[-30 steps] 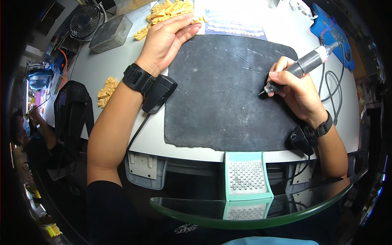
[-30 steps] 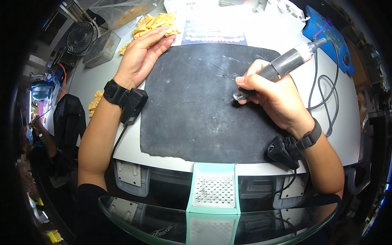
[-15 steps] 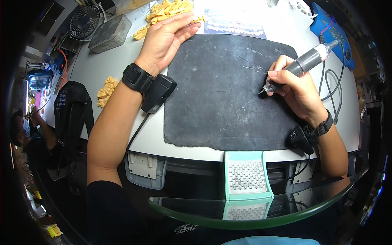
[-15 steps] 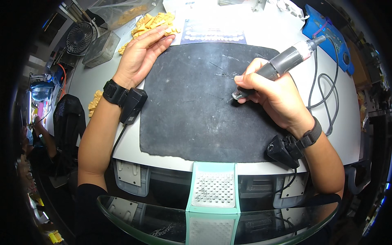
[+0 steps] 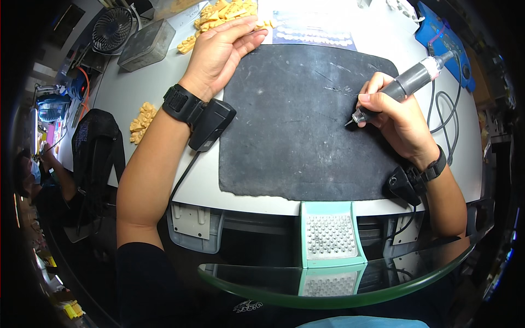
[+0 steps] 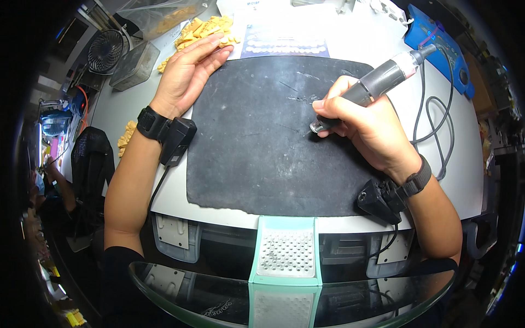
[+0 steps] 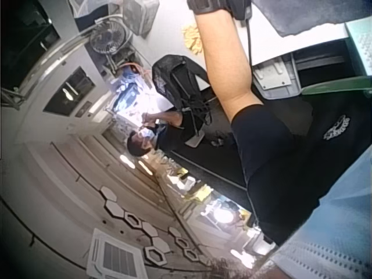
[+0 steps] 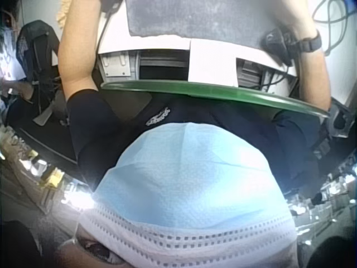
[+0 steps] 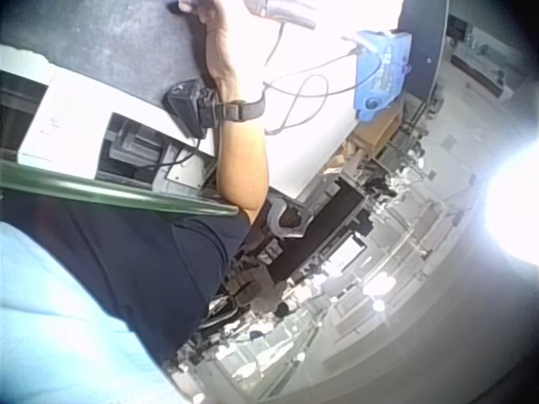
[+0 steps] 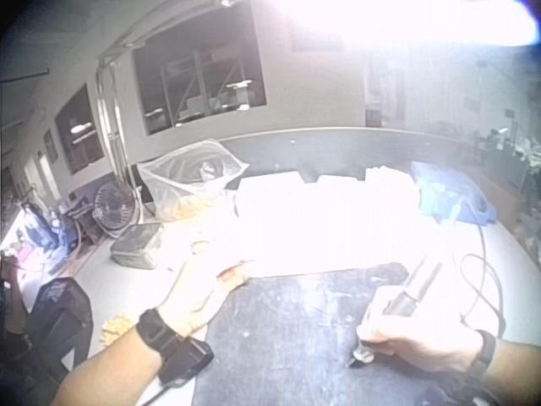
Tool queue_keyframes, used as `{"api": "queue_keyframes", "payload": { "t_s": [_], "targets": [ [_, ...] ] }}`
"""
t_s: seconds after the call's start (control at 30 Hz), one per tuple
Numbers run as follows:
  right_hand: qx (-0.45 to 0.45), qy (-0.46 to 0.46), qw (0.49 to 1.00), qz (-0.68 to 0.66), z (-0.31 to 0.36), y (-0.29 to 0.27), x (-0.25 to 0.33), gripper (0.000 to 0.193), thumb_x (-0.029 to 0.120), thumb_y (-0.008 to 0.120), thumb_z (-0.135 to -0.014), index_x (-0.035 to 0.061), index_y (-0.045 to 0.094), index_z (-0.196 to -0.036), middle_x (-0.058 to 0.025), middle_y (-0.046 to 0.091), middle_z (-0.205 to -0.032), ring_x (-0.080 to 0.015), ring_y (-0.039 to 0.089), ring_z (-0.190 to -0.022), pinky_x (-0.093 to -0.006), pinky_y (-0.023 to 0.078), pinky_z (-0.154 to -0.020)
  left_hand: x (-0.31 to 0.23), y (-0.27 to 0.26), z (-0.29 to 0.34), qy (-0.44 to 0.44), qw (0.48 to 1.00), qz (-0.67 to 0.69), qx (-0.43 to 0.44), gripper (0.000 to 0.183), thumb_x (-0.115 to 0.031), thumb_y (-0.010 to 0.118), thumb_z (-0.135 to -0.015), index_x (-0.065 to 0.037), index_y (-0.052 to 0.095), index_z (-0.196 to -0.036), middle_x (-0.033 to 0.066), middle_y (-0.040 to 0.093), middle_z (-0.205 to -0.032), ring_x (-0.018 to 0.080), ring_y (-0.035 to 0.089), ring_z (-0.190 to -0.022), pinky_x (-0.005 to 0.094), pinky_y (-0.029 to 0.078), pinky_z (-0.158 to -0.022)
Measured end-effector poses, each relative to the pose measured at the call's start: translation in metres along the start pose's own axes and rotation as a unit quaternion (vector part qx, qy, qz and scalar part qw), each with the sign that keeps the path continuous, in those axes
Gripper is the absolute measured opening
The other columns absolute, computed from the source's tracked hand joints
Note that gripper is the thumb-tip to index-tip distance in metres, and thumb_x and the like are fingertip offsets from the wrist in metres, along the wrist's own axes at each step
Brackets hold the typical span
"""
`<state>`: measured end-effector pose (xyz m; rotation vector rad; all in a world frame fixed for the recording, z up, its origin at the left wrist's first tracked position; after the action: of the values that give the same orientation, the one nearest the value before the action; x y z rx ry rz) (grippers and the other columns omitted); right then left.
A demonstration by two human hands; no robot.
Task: The recorder uses a high-speed rotary dental tool to shape and refine a plaster dental model.
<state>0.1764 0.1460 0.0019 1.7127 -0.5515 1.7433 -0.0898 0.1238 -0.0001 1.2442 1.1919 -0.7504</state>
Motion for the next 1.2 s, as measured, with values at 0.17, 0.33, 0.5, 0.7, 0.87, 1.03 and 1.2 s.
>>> {"api": "queue_keyframes", "payload": {
  "t_s": [0.17, 0.33, 0.5, 0.7, 0.87, 1.03, 1.2],
  "targets": [
    [-0.013, 0.008, 1.000, -0.004, 0.0009, -0.0023, -0.0015, 0.011, 0.010, 0.066, -0.084, 0.0076, 0.058, -0.077, -0.0038, 0.064, -0.077, -0.0084, 0.060, -0.061, -0.0189, 0.042, -0.052, 0.0018, 0.0001, -0.0013, -0.009, 1.000, 0.009, -0.001, 0.032, -0.009, 0.053, -0.095, 0.008, 0.052, -0.122, 0.0201, 0.058, -0.118, 0.0251, 0.059, -0.109, 0.0314, 0.049, -0.096],
    [-0.011, 0.008, 1.000, 0.000, 0.0009, -0.0022, -0.0022, 0.011, 0.010, 0.065, -0.084, 0.0068, 0.058, -0.077, -0.0042, 0.065, -0.077, -0.0085, 0.060, -0.062, -0.0198, 0.045, -0.054, 0.0012, 0.0011, 0.0004, -0.005, 1.000, 0.007, -0.002, 0.033, -0.010, 0.053, -0.095, 0.008, 0.052, -0.122, 0.0202, 0.058, -0.118, 0.0250, 0.060, -0.109, 0.0313, 0.050, -0.096],
    [-0.012, 0.008, 1.000, -0.007, 0.0007, -0.0002, -0.0007, 0.011, 0.009, 0.065, -0.084, 0.0065, 0.058, -0.077, -0.0040, 0.065, -0.077, -0.0082, 0.059, -0.062, -0.0195, 0.045, -0.054, 0.0013, 0.0007, 0.0001, -0.005, 1.000, 0.001, -0.004, 0.033, -0.010, 0.053, -0.095, 0.008, 0.051, -0.123, 0.0206, 0.057, -0.119, 0.0252, 0.059, -0.109, 0.0314, 0.049, -0.097],
    [-0.017, 0.008, 1.000, 0.007, 0.0004, -0.0029, -0.0012, 0.012, 0.010, 0.066, -0.083, 0.0064, 0.057, -0.076, -0.0037, 0.063, -0.075, -0.0073, 0.056, -0.060, -0.0205, 0.045, -0.054, 0.0010, 0.0013, -0.0004, -0.004, 1.000, -0.001, -0.001, 0.034, -0.010, 0.053, -0.095, 0.009, 0.051, -0.123, 0.0214, 0.056, -0.119, 0.0257, 0.059, -0.110, 0.0317, 0.049, -0.097],
    [-0.012, 0.004, 1.000, -0.004, 0.0006, -0.0012, -0.0010, 0.011, 0.009, 0.066, -0.082, 0.0062, 0.058, -0.076, -0.0039, 0.063, -0.075, -0.0070, 0.055, -0.059, -0.0203, 0.044, -0.053, 0.0015, 0.0007, -0.0008, -0.003, 1.000, 0.002, -0.001, 0.034, -0.010, 0.054, -0.095, 0.009, 0.050, -0.123, 0.0216, 0.056, -0.118, 0.0257, 0.059, -0.110, 0.0314, 0.049, -0.097],
    [-0.016, 0.001, 1.000, -0.005, 0.0010, -0.0006, -0.0007, 0.010, 0.009, 0.066, -0.083, 0.0059, 0.058, -0.076, -0.0050, 0.064, -0.076, -0.0073, 0.055, -0.059, -0.0209, 0.046, -0.054, 0.0024, 0.0004, -0.0004, -0.007, 1.000, 0.003, 0.000, 0.034, -0.010, 0.054, -0.095, 0.009, 0.050, -0.123, 0.0216, 0.056, -0.119, 0.0253, 0.059, -0.110, 0.0309, 0.050, -0.096],
    [-0.016, 0.001, 1.000, -0.001, 0.0007, -0.0007, 0.0002, 0.011, 0.009, 0.066, -0.083, 0.0058, 0.058, -0.076, -0.0049, 0.064, -0.076, -0.0072, 0.055, -0.059, -0.0213, 0.047, -0.055, 0.0021, 0.0007, -0.0006, -0.005, 1.000, 0.005, 0.004, 0.034, -0.010, 0.054, -0.095, 0.009, 0.051, -0.123, 0.0214, 0.056, -0.119, 0.0249, 0.059, -0.109, 0.0310, 0.049, -0.096]
  ]
}}
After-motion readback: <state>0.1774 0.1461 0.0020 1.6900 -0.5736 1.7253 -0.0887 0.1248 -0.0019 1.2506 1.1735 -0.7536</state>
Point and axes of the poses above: each hand's wrist, its own z-axis away from the middle knuckle, its own y-axis out of the palm, x = y × z, the point moved 8 cm from there along -z, towards the middle knuckle
